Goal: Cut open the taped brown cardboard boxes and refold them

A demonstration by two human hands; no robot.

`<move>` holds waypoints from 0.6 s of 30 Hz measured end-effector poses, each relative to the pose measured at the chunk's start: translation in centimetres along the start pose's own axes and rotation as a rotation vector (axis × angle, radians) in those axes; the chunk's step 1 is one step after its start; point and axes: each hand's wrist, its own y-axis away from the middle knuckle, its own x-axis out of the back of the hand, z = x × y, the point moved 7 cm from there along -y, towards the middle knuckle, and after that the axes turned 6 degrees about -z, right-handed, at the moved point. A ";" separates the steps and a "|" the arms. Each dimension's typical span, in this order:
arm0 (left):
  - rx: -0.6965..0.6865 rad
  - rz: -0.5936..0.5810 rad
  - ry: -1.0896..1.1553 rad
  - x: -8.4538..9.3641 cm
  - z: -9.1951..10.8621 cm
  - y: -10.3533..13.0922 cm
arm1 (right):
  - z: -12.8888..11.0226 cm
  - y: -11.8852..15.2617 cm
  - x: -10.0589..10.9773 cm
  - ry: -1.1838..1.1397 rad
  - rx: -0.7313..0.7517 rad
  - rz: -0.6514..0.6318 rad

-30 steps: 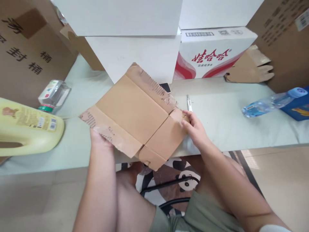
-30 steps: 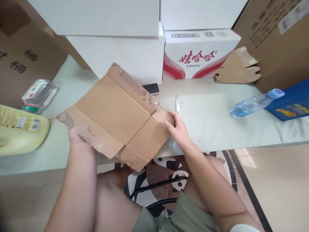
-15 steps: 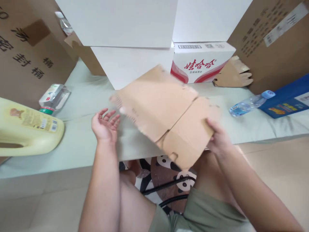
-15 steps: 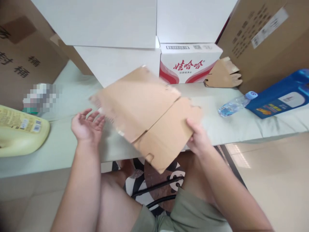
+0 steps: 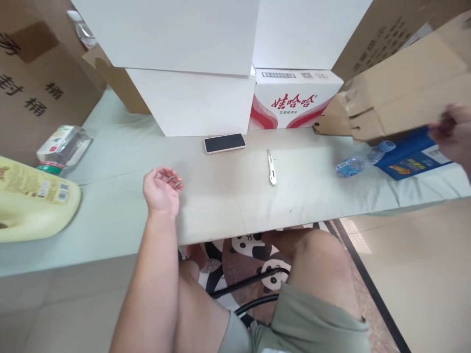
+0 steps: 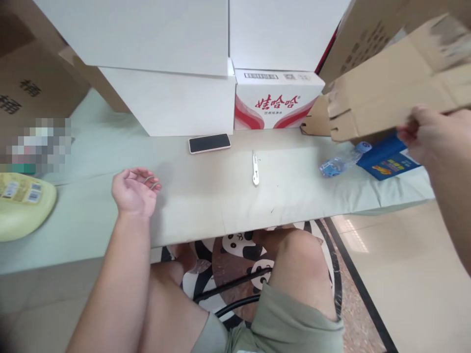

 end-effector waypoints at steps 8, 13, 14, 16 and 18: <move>-0.029 -0.018 -0.020 0.1 0.0 -0.7 | 0.6 10.5 -12.2 -0.004 -0.044 -0.015; -0.022 -0.022 -0.137 -0.6 -1.7 -0.3 | 7.9 29.1 -29.8 0.312 -0.029 -0.891; -0.033 -0.040 -0.198 -0.8 -2.2 0.0 | 9.5 33.0 -33.0 0.333 -0.003 -1.093; -0.088 -0.116 -0.347 -1.4 -3.2 0.8 | 11.8 40.0 -37.6 0.377 0.150 -1.426; -0.113 -0.176 -0.503 -1.6 -4.5 1.9 | 13.9 44.8 -39.7 0.365 0.197 -1.579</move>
